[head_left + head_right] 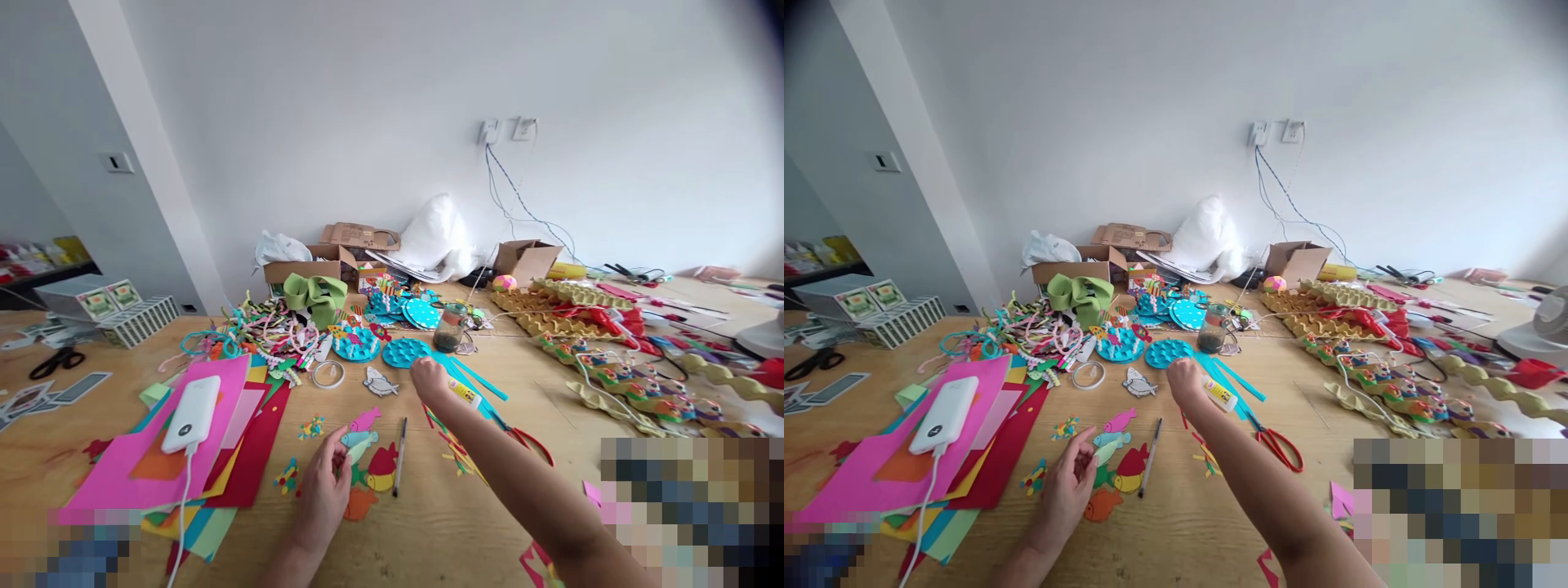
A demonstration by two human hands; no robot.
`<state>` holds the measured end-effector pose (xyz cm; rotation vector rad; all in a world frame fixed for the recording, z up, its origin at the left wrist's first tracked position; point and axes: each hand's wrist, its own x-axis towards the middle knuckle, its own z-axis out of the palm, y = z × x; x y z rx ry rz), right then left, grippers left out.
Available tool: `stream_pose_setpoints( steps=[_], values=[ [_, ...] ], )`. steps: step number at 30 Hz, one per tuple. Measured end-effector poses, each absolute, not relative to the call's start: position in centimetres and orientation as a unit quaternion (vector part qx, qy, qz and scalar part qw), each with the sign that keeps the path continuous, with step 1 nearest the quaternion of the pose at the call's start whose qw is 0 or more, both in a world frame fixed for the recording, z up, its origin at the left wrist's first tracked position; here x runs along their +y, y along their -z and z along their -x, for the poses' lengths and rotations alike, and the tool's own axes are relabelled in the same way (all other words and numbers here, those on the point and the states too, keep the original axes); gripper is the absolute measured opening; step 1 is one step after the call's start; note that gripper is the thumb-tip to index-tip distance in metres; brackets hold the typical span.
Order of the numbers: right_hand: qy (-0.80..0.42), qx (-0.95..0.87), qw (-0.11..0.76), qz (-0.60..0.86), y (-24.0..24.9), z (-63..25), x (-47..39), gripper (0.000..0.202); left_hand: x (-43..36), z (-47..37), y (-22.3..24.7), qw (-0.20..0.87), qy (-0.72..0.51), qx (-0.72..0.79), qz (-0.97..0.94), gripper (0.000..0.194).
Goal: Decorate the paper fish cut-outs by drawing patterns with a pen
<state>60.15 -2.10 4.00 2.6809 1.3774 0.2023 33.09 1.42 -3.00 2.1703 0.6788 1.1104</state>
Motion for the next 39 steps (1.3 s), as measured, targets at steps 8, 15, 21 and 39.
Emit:
stream_pose_setpoints(
  steps=[8, 15, 21, 39],
  values=[
    [-0.103, 0.464, 0.135, -0.869, -5.3, -59.8, -2.2, 0.021, 1.4, -33.1, 3.1, 0.337, -0.396, 0.277, -0.808, 0.034],
    [-0.099, 0.462, 0.165, -0.865, -7.5, -58.5, -4.8, 0.028, 1.3, -33.0, 2.8, 0.351, -0.389, 0.268, -0.808, 0.034],
    [-0.095, 0.442, 0.176, -0.875, -11.6, -58.0, -8.1, 0.029, 1.1, -33.0, 2.4, 0.357, -0.378, 0.278, -0.808, 0.034],
    [0.171, 0.438, 0.046, -0.881, -9.2, -53.5, -26.3, 0.016, 1.2, -32.9, 2.2, 0.326, -0.412, 0.268, -0.807, 0.033]
  ],
)
